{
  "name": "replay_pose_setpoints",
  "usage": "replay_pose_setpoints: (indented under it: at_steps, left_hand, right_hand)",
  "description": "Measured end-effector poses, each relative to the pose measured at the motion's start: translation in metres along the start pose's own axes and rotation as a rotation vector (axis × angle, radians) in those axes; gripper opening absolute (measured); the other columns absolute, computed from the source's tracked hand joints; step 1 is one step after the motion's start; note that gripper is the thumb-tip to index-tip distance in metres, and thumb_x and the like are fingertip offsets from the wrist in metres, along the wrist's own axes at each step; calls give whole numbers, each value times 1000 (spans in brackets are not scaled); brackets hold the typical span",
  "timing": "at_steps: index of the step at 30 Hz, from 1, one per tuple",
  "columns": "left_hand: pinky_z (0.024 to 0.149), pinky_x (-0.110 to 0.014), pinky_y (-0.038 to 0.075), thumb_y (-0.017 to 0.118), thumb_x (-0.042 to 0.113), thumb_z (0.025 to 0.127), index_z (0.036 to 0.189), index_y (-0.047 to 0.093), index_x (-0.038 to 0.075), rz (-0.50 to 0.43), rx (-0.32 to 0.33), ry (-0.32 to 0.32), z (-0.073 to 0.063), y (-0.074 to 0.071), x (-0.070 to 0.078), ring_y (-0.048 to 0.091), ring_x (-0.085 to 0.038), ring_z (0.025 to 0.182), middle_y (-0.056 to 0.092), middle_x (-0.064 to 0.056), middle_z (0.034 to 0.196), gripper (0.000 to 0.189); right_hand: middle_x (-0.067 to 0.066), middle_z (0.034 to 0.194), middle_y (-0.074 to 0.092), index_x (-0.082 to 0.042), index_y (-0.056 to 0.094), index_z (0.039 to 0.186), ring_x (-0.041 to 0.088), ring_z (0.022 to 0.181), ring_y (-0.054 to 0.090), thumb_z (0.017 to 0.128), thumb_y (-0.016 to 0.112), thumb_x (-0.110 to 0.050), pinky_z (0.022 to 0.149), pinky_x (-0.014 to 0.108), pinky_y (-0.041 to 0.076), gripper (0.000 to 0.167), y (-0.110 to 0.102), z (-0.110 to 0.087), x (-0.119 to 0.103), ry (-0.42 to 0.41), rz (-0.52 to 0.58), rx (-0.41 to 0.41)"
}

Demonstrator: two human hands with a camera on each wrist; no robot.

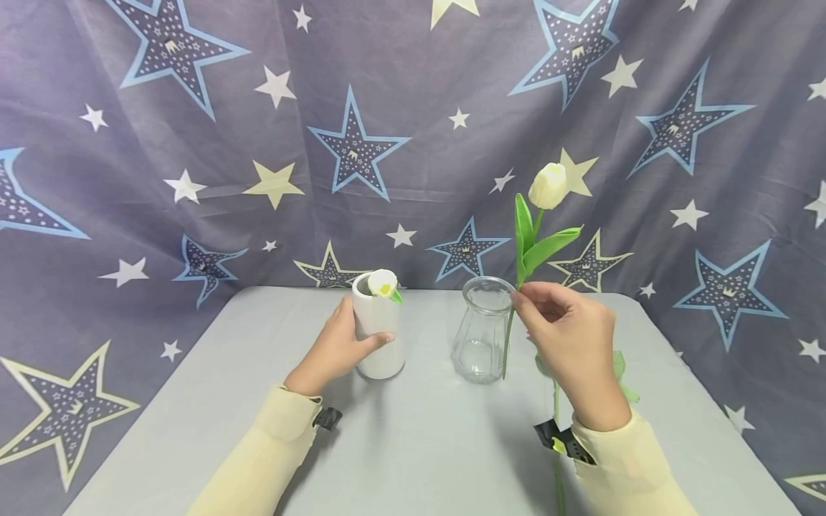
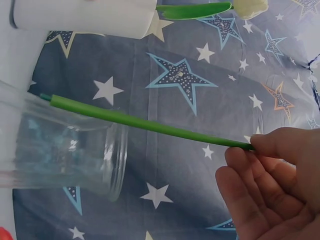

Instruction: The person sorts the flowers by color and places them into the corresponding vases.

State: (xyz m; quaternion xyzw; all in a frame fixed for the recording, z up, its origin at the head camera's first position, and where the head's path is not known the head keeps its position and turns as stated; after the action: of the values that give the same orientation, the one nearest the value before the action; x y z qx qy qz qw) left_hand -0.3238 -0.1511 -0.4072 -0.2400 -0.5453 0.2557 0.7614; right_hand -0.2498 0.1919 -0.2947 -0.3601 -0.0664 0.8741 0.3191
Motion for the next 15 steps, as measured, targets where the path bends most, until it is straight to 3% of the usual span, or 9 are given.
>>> replay_pose_setpoints:
  at_steps: [15]
  left_hand:
    - [109, -54, 44, 85, 43, 85, 156, 29, 2, -13, -8, -10, -2, -1, 1, 53, -37, 130, 47, -20, 145, 99]
  right_hand:
    - [-1, 85, 77, -17, 83, 96, 0, 64, 66, 85, 87, -18, 61, 11, 51, 12, 19, 16, -14, 23, 57, -19]
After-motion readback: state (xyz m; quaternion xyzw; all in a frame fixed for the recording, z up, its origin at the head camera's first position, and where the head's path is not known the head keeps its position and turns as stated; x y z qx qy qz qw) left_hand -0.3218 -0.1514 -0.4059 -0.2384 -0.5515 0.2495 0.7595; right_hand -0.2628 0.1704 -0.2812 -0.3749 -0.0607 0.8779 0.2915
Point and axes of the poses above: each hand's wrist, its own z-axis towards the middle knuckle, its own y-axis out of the palm, x = y × z, the point moved 3 cm from there along z, towards the middle knuckle
